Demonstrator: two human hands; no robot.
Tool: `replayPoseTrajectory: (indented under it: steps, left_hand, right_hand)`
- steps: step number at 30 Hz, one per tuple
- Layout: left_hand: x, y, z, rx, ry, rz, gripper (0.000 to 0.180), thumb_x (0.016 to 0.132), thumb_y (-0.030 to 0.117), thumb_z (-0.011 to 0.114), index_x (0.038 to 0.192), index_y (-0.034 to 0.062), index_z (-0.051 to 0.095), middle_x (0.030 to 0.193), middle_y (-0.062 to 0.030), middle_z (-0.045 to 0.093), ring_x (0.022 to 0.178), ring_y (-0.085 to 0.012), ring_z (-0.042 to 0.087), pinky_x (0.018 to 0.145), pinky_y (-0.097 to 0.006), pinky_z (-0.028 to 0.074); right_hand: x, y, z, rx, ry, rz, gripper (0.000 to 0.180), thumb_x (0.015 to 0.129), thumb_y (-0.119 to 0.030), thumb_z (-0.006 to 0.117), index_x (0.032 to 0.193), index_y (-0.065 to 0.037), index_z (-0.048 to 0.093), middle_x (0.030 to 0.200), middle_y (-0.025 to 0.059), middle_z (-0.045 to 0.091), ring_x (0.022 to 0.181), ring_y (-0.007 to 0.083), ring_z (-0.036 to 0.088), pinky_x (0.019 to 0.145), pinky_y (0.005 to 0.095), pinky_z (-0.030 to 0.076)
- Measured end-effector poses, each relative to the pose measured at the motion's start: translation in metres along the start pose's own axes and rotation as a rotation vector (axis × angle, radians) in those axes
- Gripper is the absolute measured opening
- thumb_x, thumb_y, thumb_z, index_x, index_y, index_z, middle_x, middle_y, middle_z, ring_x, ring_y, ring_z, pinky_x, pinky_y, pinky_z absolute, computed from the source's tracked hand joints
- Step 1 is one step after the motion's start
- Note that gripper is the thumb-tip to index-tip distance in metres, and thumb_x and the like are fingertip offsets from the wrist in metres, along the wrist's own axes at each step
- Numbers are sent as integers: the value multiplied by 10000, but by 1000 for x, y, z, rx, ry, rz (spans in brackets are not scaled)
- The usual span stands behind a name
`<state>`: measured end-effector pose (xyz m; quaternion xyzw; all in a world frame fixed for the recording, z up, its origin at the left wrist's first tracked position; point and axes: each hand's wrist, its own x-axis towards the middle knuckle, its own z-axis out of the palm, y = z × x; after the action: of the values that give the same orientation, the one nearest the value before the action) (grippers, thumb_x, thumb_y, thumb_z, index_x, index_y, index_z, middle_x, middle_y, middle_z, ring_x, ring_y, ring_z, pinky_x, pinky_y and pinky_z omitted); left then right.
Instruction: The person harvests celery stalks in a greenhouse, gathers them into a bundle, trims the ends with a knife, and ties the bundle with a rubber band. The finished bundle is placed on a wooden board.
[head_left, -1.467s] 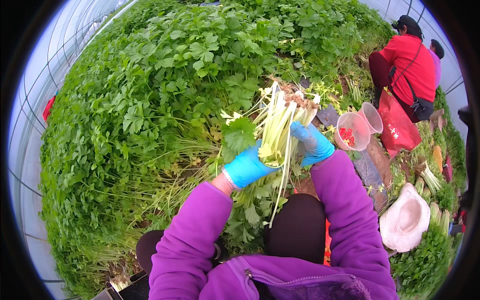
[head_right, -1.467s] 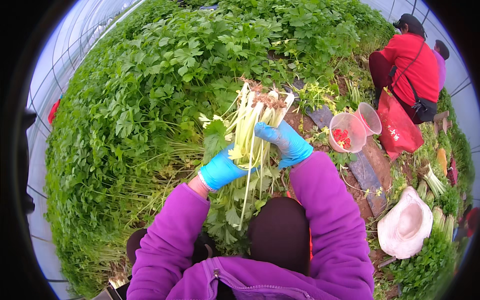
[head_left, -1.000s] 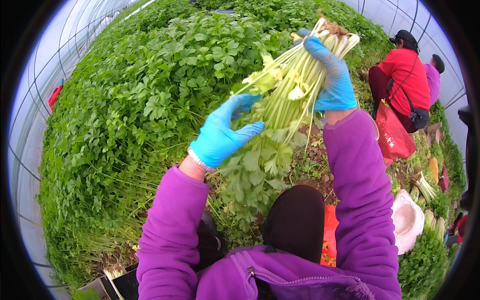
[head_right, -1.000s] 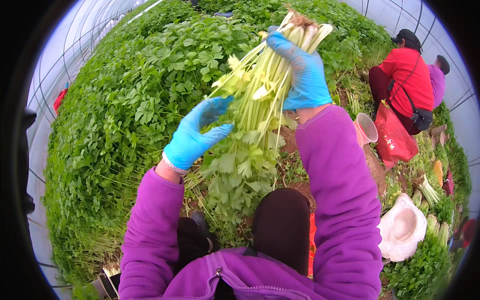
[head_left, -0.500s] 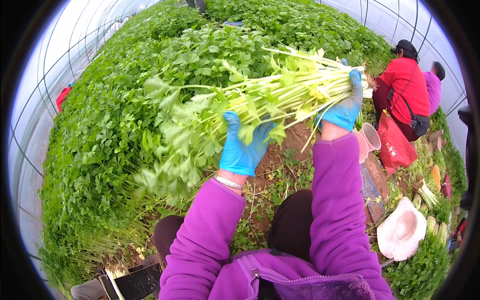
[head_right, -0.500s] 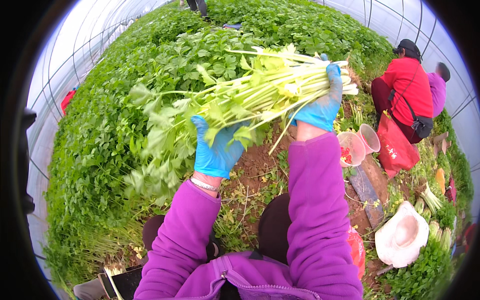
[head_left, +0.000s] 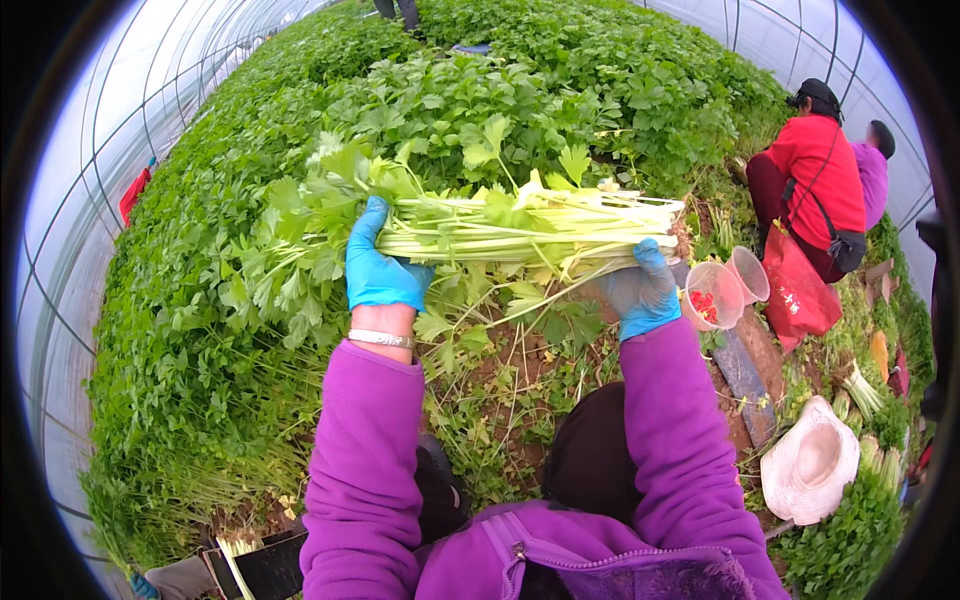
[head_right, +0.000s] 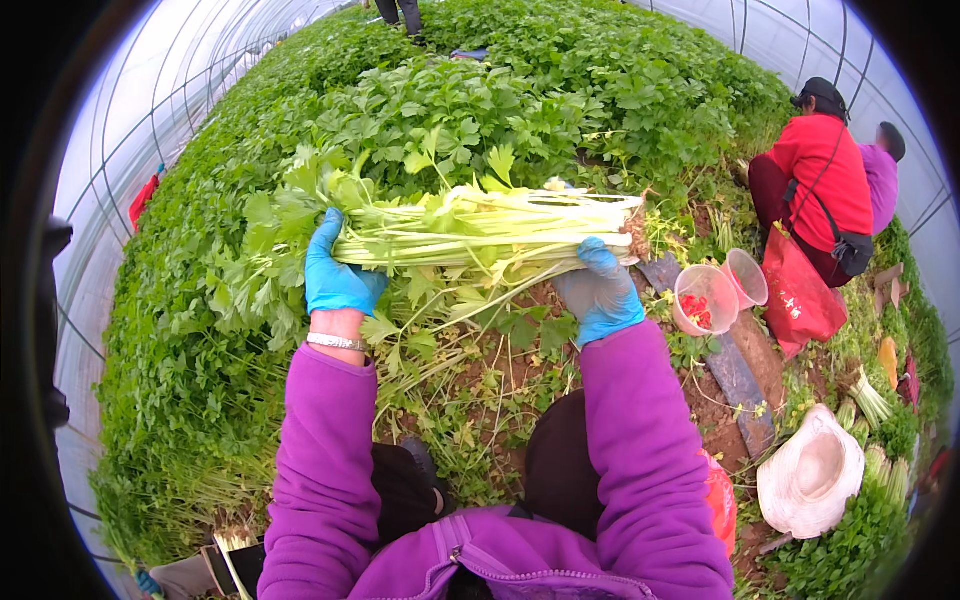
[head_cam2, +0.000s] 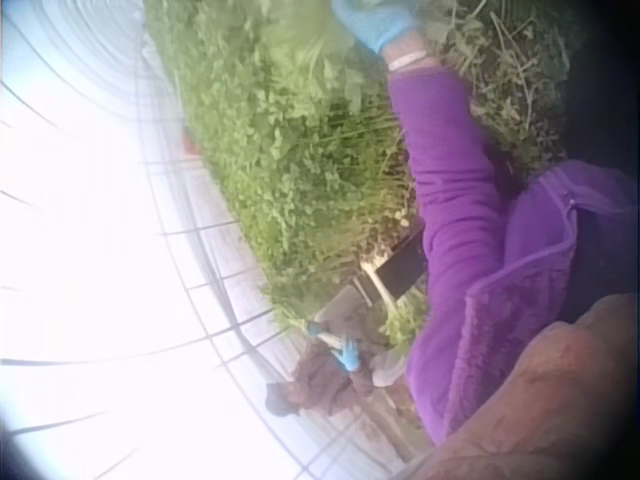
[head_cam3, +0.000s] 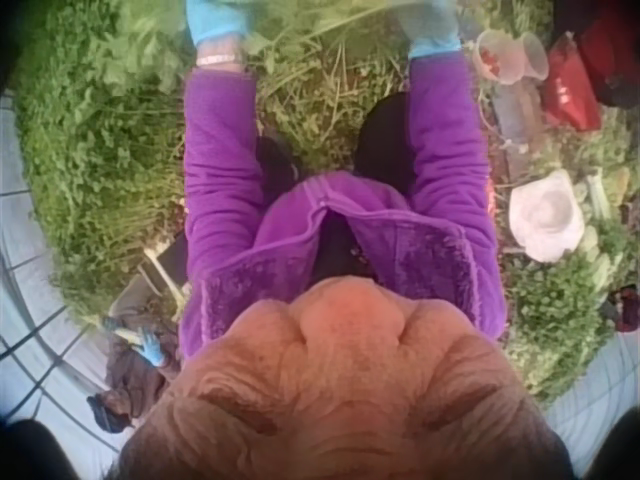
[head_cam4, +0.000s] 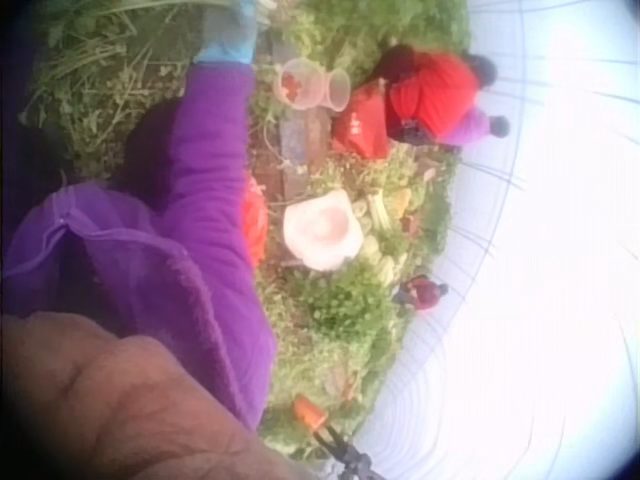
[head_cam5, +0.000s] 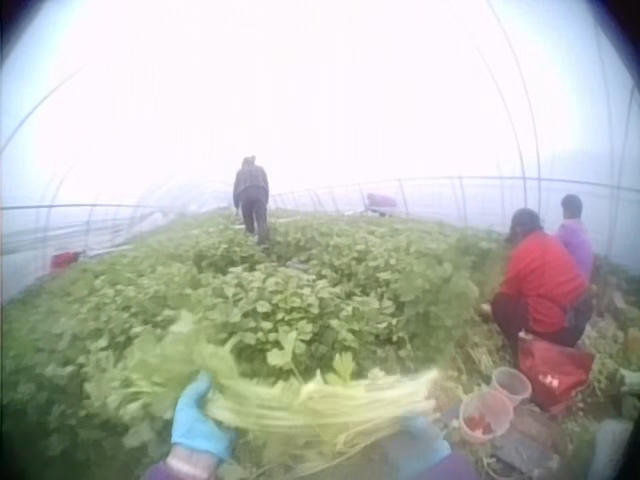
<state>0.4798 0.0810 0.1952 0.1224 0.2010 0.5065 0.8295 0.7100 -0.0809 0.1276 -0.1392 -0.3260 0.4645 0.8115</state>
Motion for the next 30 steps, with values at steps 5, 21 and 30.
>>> replayPoseTrajectory:
  steps: [5,21,30]
  left_hand:
    - [4,49,-15,8,-57,111,317,807,188,683,1105,91,629,1139,-91,636,1042,-298,591,976,-507,447]
    - [15,51,-72,-8,0,126,300,822,153,659,1110,73,631,1142,-101,641,1063,-293,586,1000,-495,431]
    - [34,89,-109,27,88,267,254,811,176,634,1048,84,644,1094,-80,652,1003,-283,603,954,-467,454]
  right_hand:
    - [-12,-28,-25,-905,219,508,734,741,31,681,1407,-26,378,1364,100,489,1229,250,487,1010,368,437]
    - [52,80,59,-845,181,179,304,920,-183,609,1152,6,553,1072,112,634,963,212,611,861,303,493]
    - [61,37,-54,33,491,249,346,972,-358,509,1115,-50,575,605,-50,349,460,70,308,443,260,254]
